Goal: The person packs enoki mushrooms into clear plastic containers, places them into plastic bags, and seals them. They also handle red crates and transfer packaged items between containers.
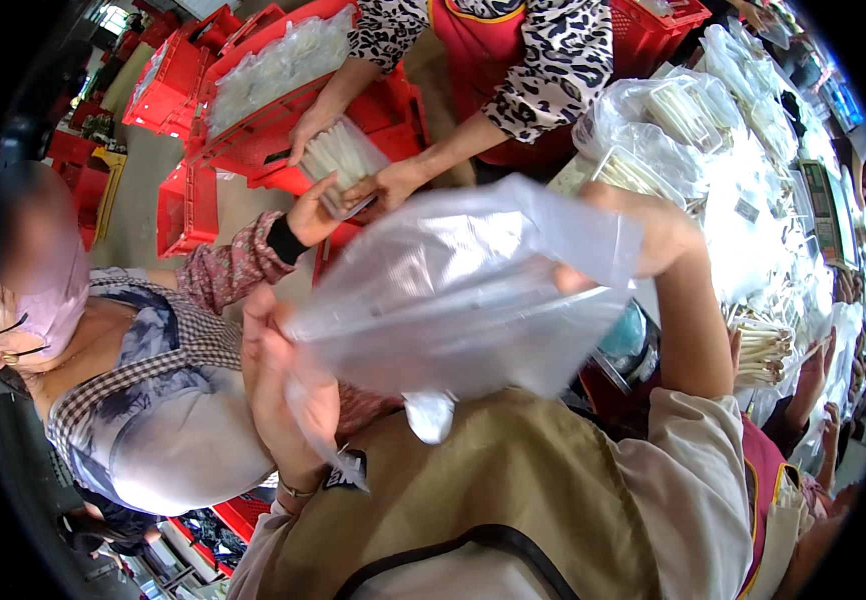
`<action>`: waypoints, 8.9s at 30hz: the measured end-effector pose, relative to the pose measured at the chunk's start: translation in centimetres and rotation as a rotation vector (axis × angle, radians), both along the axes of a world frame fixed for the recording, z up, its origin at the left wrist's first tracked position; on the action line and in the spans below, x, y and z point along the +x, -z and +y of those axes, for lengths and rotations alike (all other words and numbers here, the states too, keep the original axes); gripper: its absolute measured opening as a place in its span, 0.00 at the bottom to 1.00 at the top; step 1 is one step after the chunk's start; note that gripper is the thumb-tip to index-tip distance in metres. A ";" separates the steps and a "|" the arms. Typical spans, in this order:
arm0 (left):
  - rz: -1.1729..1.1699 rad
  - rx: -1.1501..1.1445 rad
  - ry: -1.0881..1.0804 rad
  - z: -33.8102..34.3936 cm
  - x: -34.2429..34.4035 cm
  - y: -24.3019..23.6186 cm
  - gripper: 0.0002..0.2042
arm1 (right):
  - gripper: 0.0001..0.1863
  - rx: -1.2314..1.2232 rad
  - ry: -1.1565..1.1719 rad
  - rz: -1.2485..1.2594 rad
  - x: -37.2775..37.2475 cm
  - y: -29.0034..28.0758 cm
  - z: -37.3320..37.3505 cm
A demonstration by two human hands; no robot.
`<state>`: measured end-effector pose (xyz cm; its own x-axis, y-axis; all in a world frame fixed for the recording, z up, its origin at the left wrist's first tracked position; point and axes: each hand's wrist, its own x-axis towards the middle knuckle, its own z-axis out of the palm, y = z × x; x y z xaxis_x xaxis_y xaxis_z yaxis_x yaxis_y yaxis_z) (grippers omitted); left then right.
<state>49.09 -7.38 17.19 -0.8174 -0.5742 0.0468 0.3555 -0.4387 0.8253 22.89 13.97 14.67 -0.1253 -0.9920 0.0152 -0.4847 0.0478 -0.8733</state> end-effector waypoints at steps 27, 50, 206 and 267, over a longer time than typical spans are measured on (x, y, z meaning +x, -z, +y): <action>-0.201 0.450 0.480 1.7 -14.1 17.3 0.06 | 0.19 0.039 0.926 -0.866 -1.1 9.6 1.6; -0.233 0.033 0.511 7.2 -26.4 14.8 0.05 | 0.22 0.057 0.992 -0.615 -11.5 7.8 12.5; -0.270 -0.385 1.129 12.5 -38.2 8.4 0.14 | 0.10 -0.356 1.891 -0.456 1.7 7.4 19.9; -0.762 1.038 0.894 16.8 -43.9 22.8 0.16 | 0.05 -0.219 1.102 -0.094 -1.8 12.6 14.7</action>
<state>5.17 9.42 -5.57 -0.5432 0.5732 -0.6136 -0.6646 -0.7400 -0.1029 21.10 28.69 2.03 -0.9410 -0.3165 0.1201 -0.2050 0.2504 -0.9462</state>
